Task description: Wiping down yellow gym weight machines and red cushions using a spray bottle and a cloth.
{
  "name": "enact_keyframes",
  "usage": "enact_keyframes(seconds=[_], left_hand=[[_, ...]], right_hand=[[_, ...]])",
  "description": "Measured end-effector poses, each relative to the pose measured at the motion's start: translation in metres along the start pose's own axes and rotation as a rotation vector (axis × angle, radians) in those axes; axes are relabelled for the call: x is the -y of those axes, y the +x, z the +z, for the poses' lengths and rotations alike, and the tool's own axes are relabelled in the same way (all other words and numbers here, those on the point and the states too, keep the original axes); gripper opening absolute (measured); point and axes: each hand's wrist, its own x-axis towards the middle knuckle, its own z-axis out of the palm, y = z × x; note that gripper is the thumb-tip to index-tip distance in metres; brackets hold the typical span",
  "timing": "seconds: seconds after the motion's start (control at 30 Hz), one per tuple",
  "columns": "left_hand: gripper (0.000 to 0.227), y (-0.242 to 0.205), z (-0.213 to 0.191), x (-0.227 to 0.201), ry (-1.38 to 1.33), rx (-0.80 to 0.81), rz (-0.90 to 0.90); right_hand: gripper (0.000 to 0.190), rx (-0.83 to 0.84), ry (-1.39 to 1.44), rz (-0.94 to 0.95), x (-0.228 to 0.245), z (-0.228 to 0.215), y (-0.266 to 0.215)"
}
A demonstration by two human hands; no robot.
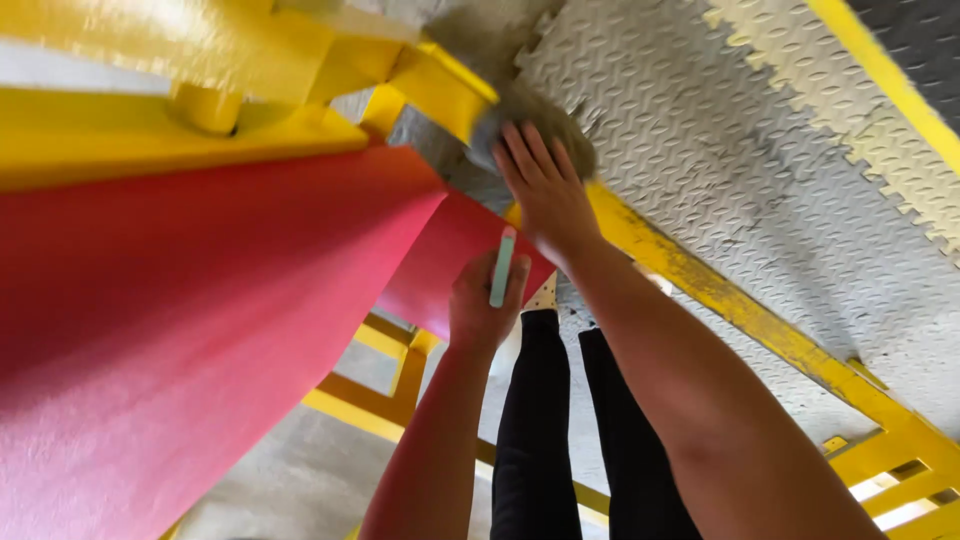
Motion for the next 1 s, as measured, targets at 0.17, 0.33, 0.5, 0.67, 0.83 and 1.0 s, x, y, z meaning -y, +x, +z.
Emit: enact_keyframes(seconds=[0.17,0.33,0.5,0.67,0.83,1.0], left_hand=[[0.034,-0.016,0.053,0.000,0.146,0.099,0.064],[0.038,-0.027,0.089,-0.013,0.222,0.246,0.106],[0.042,-0.035,0.096,-0.027,0.263,0.346,0.030],[0.039,-0.039,0.096,-0.015,0.261,0.280,0.137],[0.035,-0.060,0.116,-0.011,0.347,0.254,0.209],[0.033,-0.089,0.166,-0.004,0.415,0.280,0.296]], right_hand=[[0.071,0.082,-0.087,0.195,-0.071,0.016,-0.203],[0.068,0.092,-0.092,0.331,-0.107,0.020,-0.312],[0.080,0.179,-0.088,0.393,-0.080,0.017,-0.246],[0.082,0.002,0.144,0.324,-0.043,0.016,-0.153],[0.077,-0.023,0.143,0.328,-0.051,0.012,-0.192],[0.075,-0.012,0.148,0.363,-0.107,0.039,-0.305]])
